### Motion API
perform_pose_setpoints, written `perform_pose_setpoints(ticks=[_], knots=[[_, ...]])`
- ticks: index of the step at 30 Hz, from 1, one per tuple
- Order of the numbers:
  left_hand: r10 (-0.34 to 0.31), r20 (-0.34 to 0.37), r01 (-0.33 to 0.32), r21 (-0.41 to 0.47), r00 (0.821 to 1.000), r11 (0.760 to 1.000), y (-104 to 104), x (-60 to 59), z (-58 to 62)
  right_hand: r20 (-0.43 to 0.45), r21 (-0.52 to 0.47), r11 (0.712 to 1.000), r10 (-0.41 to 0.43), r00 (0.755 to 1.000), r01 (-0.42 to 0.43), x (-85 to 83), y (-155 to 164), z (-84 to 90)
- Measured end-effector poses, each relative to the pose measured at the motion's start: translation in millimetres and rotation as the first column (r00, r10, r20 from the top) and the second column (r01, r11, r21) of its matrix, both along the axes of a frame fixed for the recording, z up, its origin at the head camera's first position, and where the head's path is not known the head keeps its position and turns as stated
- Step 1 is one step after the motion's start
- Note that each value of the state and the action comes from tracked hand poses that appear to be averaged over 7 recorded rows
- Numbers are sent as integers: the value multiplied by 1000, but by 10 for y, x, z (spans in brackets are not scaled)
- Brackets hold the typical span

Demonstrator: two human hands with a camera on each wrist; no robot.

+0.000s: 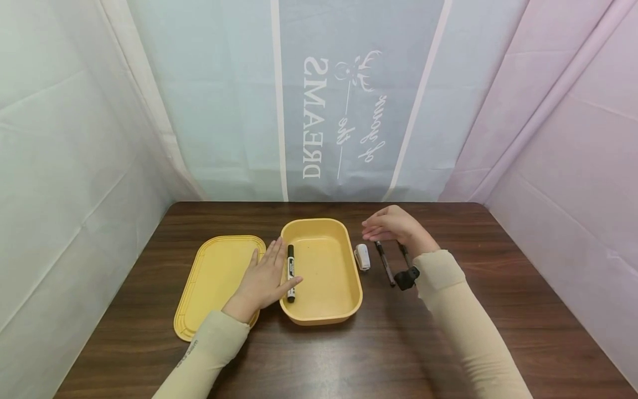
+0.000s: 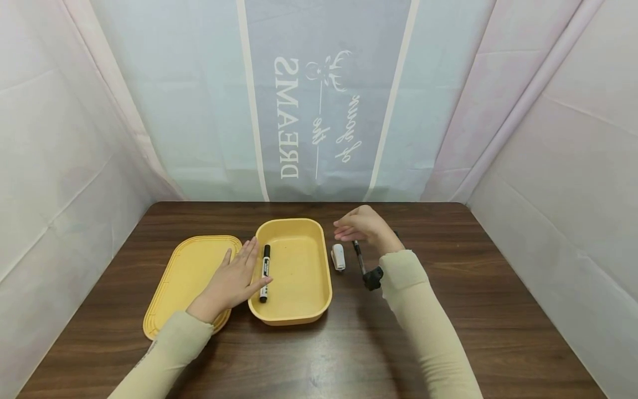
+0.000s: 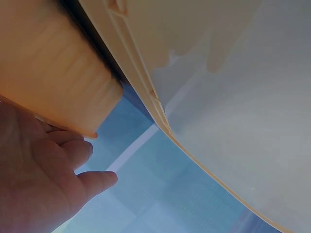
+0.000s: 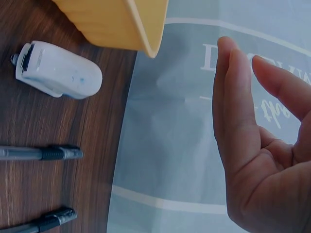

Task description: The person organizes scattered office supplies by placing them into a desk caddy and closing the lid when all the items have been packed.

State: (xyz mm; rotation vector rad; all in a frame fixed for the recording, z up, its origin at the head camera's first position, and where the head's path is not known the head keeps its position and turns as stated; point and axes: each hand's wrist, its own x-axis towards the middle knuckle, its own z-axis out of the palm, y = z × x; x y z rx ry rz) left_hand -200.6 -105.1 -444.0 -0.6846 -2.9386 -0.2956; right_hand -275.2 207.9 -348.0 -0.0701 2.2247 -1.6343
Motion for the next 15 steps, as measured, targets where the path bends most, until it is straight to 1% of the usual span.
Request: perform_pose_setpoints(ticks=[10,15], knots=[[1,-18,0,11,1000,1000,-6,5,-30,-31,8,1000,5,999,-5,42,128,-31],[-2,-23,2,17,1000,1000,-9,12,-32,-25,15,1000,-16,1000,16,58,185,-49]])
